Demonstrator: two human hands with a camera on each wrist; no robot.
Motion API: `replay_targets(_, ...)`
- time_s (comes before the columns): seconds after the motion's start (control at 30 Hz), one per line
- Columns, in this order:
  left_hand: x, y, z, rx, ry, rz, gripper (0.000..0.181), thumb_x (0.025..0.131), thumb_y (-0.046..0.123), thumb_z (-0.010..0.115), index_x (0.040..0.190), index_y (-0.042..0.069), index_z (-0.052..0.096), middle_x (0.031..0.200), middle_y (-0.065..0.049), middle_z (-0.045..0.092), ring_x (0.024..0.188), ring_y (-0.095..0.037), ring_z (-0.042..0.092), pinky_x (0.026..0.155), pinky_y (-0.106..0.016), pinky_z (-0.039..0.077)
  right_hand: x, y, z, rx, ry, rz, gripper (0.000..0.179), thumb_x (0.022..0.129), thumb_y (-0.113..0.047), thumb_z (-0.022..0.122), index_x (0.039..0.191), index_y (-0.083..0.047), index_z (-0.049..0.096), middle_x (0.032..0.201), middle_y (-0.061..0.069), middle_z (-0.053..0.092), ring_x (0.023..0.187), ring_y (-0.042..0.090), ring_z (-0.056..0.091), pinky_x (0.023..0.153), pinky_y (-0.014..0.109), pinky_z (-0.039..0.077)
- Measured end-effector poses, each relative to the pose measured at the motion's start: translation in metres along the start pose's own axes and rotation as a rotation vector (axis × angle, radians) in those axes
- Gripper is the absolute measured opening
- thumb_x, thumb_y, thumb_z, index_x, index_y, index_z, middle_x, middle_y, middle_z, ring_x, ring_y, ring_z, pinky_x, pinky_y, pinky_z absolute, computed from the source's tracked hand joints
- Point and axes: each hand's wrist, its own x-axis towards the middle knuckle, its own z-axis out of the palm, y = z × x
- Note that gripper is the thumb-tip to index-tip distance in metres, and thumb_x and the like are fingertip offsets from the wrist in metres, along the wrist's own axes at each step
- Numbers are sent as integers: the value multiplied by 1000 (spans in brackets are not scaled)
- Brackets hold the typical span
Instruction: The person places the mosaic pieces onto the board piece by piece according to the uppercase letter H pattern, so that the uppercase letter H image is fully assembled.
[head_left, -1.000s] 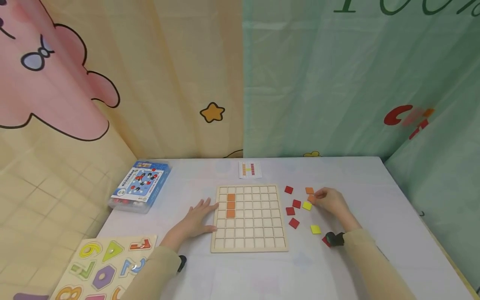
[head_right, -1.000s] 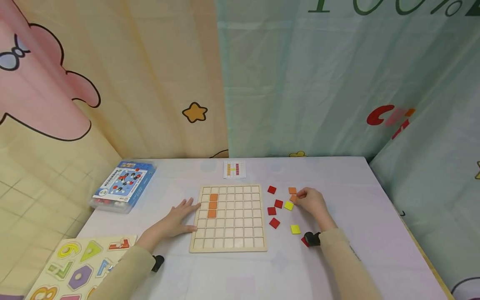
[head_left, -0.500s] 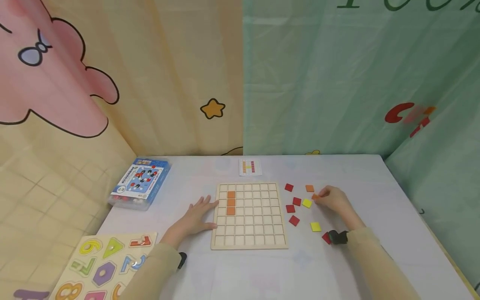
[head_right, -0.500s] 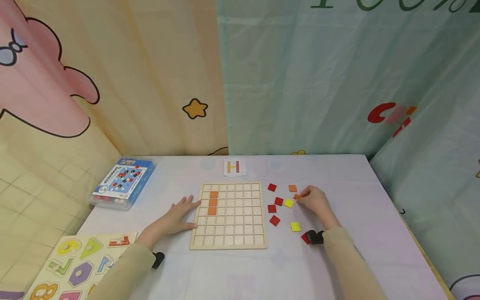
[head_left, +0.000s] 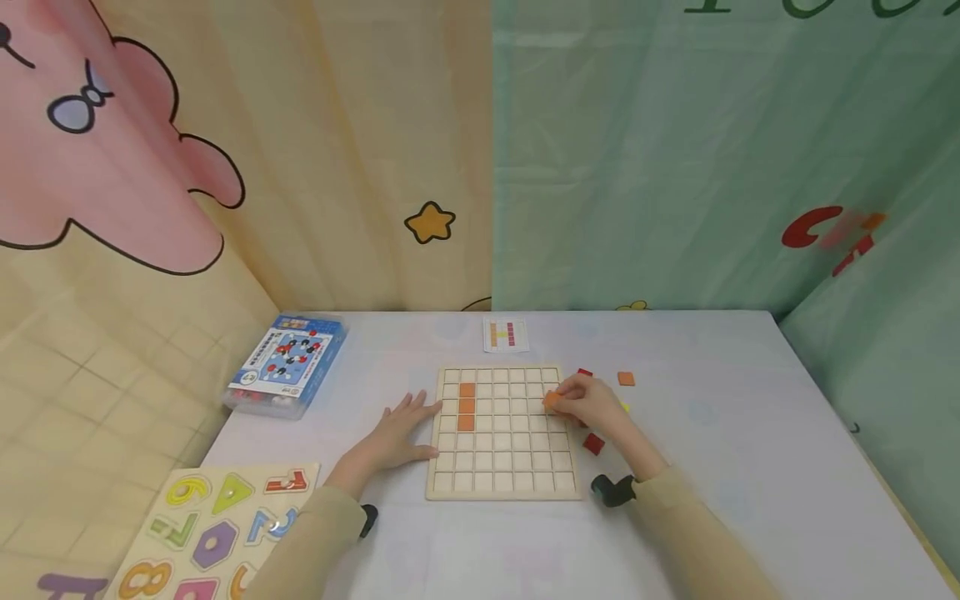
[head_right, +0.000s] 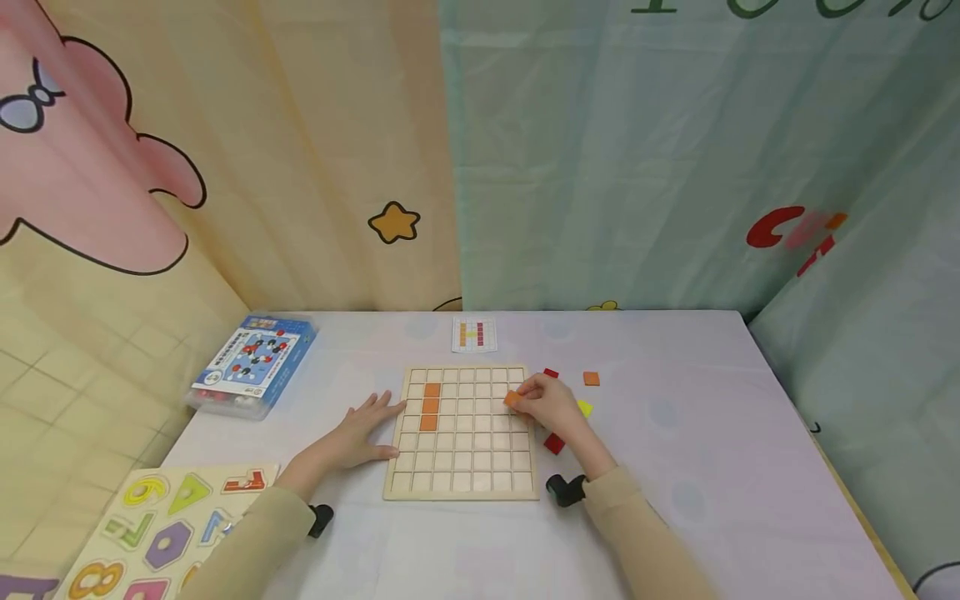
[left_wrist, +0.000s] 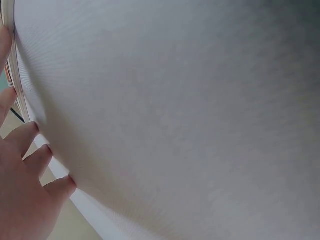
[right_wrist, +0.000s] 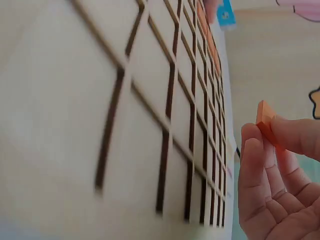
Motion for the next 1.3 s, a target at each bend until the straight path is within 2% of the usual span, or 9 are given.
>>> replay_targets(0.1, 1, 0, 1, 8, -6, -5, 82, 83, 36, 77, 152, 17, 38, 164, -18, 18, 152, -40, 8, 121, -64, 7, -3, -14, 32, 24, -46, -71, 20, 86, -21, 76, 95, -6, 66, 88, 6, 69, 78, 14, 61, 66, 23, 50)
replay_targets(0.23, 2, -1, 2, 10, -3, -2, 81, 83, 36, 77, 152, 17, 39, 164, -17, 18, 152, -40, 8, 121, -64, 7, -7, -33, 69, 32, -85, -123, 16, 85, -22, 78, 89, -10, 67, 81, 1, 67, 74, 12, 59, 65, 23, 48)
replay_targets(0.47, 3, 0, 2, 8, -19, -7, 81, 84, 37, 76, 153, 18, 38, 164, -16, 17, 153, -39, 7, 121, -63, 6, -11, -52, 104, -38, -146, -186, 14, 85, -20, 78, 86, -10, 68, 75, 0, 65, 66, 11, 55, 60, 22, 46)
replay_targets(0.63, 2, 0, 0, 3, -19, 3, 80, 85, 37, 76, 153, 17, 38, 164, -17, 17, 152, -40, 7, 121, -63, 6, -12, -56, 113, -104, -142, -211, 13, 85, -19, 78, 82, -11, 68, 73, -2, 63, 64, 10, 54, 59, 21, 44)
replay_targets(0.8, 1, -1, -2, -2, -17, 16, 80, 85, 37, 76, 152, 16, 38, 164, -18, 18, 152, -42, 8, 120, -64, 7, -14, -59, 117, -118, -153, -232, 13, 86, -16, 76, 78, -10, 67, 72, -2, 62, 64, 11, 52, 58, 21, 43)
replay_targets(0.93, 3, 0, -3, -3, -16, 23, 81, 84, 37, 76, 152, 16, 38, 164, -18, 18, 152, -42, 8, 120, -65, 7, -15, -59, 119, -148, -132, -229, 13, 86, -13, 75, 77, -10, 66, 72, -1, 62, 63, 11, 52, 56, 21, 43)
replay_targets(1.1, 3, 1, -3, -2, -21, 18, 82, 84, 37, 77, 152, 16, 38, 163, -19, 18, 152, -42, 9, 120, -65, 7, -15, -57, 124, -212, -86, -272, 11, 85, -10, 75, 78, -11, 68, 74, -2, 62, 65, 9, 52, 58, 19, 44)
replay_targets(1.17, 3, 1, -3, -1, -21, 18, 81, 84, 36, 77, 152, 15, 38, 163, -20, 18, 151, -43, 9, 120, -66, 7, -15, -56, 123, -199, -84, -280, 9, 85, -10, 75, 79, -10, 68, 74, -2, 62, 66, 8, 52, 59, 20, 45)
replay_targets(1.3, 2, 1, -2, 0, -20, 14, 81, 84, 35, 77, 152, 14, 39, 163, -20, 18, 151, -43, 9, 119, -67, 7, -17, -52, 112, -117, -107, -241, 7, 86, -15, 75, 84, -11, 70, 77, -2, 64, 68, 10, 55, 61, 22, 46)
